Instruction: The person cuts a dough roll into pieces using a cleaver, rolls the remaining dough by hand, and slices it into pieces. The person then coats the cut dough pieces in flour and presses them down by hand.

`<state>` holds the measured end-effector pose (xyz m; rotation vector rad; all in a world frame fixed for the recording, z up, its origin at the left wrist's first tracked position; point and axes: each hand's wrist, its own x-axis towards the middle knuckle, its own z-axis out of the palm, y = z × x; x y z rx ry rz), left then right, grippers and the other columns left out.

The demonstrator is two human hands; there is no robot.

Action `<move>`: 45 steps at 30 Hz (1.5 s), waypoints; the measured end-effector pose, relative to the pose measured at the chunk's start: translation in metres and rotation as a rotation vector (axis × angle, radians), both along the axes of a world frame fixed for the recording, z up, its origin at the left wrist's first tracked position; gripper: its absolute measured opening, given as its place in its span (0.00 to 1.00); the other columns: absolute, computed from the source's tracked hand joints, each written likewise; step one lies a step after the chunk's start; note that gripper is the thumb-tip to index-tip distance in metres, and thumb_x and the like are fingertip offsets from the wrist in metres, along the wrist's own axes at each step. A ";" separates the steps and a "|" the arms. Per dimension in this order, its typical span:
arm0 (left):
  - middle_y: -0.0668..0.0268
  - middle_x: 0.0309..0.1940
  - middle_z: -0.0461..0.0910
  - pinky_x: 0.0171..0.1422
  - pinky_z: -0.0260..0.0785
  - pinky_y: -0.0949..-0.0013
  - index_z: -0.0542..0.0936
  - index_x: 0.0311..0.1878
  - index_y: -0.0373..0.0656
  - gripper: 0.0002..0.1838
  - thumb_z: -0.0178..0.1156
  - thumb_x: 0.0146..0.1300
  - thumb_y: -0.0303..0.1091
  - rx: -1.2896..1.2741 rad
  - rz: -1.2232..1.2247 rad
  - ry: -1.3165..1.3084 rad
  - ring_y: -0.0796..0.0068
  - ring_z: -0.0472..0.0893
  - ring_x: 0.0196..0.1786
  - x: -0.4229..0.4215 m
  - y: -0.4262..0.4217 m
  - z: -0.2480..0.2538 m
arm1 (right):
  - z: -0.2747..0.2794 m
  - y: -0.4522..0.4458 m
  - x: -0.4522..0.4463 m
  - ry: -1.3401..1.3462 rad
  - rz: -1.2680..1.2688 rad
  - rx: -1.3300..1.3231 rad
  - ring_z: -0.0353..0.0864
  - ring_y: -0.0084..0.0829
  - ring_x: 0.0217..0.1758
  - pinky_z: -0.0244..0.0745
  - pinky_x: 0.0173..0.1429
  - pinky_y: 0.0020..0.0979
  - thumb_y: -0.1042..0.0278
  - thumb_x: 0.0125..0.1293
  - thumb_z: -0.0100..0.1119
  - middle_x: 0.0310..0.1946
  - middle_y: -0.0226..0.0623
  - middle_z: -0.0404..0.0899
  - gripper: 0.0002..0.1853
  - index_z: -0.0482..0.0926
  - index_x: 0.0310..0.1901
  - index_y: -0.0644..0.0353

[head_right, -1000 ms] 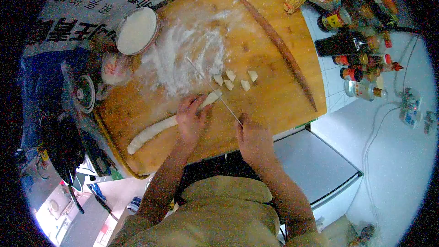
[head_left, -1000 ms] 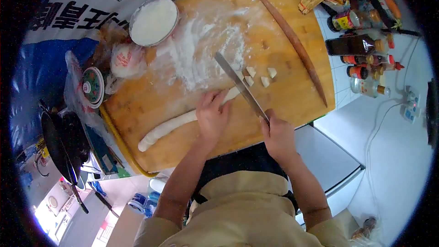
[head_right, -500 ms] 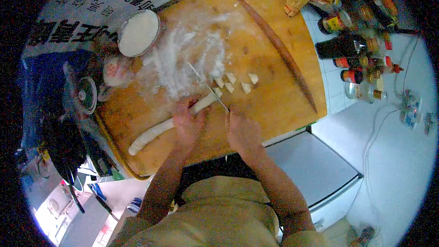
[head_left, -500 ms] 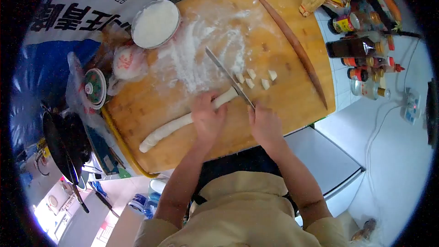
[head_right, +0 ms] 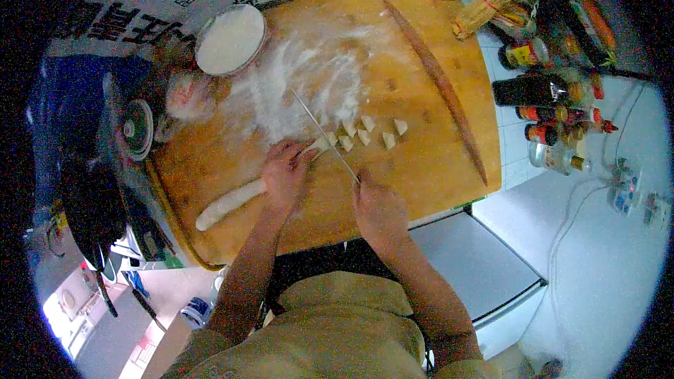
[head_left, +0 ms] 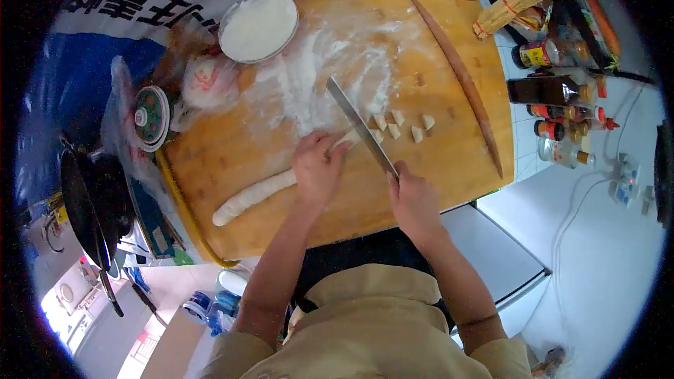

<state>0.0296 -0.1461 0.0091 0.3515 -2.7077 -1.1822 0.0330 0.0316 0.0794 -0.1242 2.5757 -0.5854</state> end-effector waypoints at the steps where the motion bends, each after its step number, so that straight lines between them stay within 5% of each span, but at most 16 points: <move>1: 0.60 0.32 0.80 0.42 0.70 0.61 0.85 0.39 0.42 0.09 0.68 0.53 0.31 0.019 0.003 -0.009 0.58 0.77 0.37 0.002 0.001 -0.001 | -0.001 -0.004 -0.001 0.047 -0.035 -0.018 0.79 0.54 0.29 0.72 0.32 0.51 0.61 0.71 0.49 0.22 0.49 0.78 0.10 0.72 0.42 0.59; 14: 0.60 0.39 0.79 0.44 0.70 0.60 0.84 0.45 0.42 0.17 0.70 0.48 0.30 -0.068 -0.084 0.098 0.59 0.77 0.40 0.033 0.002 -0.003 | 0.006 0.000 0.007 0.011 -0.101 -0.137 0.78 0.56 0.28 0.71 0.32 0.51 0.63 0.70 0.49 0.22 0.52 0.77 0.10 0.73 0.41 0.61; 26: 0.61 0.38 0.79 0.44 0.70 0.60 0.83 0.46 0.43 0.20 0.70 0.46 0.30 -0.107 -0.088 0.104 0.60 0.77 0.41 0.033 0.002 0.000 | -0.005 -0.016 0.021 0.075 0.021 0.041 0.80 0.53 0.29 0.73 0.33 0.49 0.64 0.69 0.51 0.24 0.48 0.79 0.10 0.71 0.46 0.59; 38: 0.58 0.32 0.79 0.42 0.71 0.58 0.84 0.38 0.40 0.13 0.71 0.49 0.33 -0.021 0.100 -0.029 0.56 0.78 0.38 0.019 -0.021 0.003 | 0.000 -0.020 0.006 0.135 -0.067 -0.152 0.77 0.54 0.25 0.71 0.31 0.48 0.63 0.69 0.51 0.21 0.51 0.77 0.11 0.74 0.40 0.63; 41: 0.58 0.33 0.80 0.41 0.72 0.60 0.85 0.36 0.40 0.11 0.70 0.50 0.33 -0.013 0.112 0.000 0.56 0.79 0.38 0.017 -0.023 -0.001 | 0.007 -0.020 0.006 -0.027 -0.005 -0.051 0.81 0.53 0.30 0.76 0.34 0.52 0.61 0.68 0.53 0.29 0.53 0.80 0.15 0.74 0.50 0.63; 45: 0.58 0.36 0.81 0.43 0.72 0.60 0.85 0.37 0.42 0.11 0.70 0.51 0.35 -0.003 0.088 -0.015 0.57 0.79 0.40 0.018 -0.029 -0.008 | -0.008 -0.022 0.010 0.153 0.079 -0.044 0.78 0.55 0.27 0.72 0.33 0.51 0.62 0.71 0.49 0.22 0.52 0.77 0.11 0.72 0.41 0.62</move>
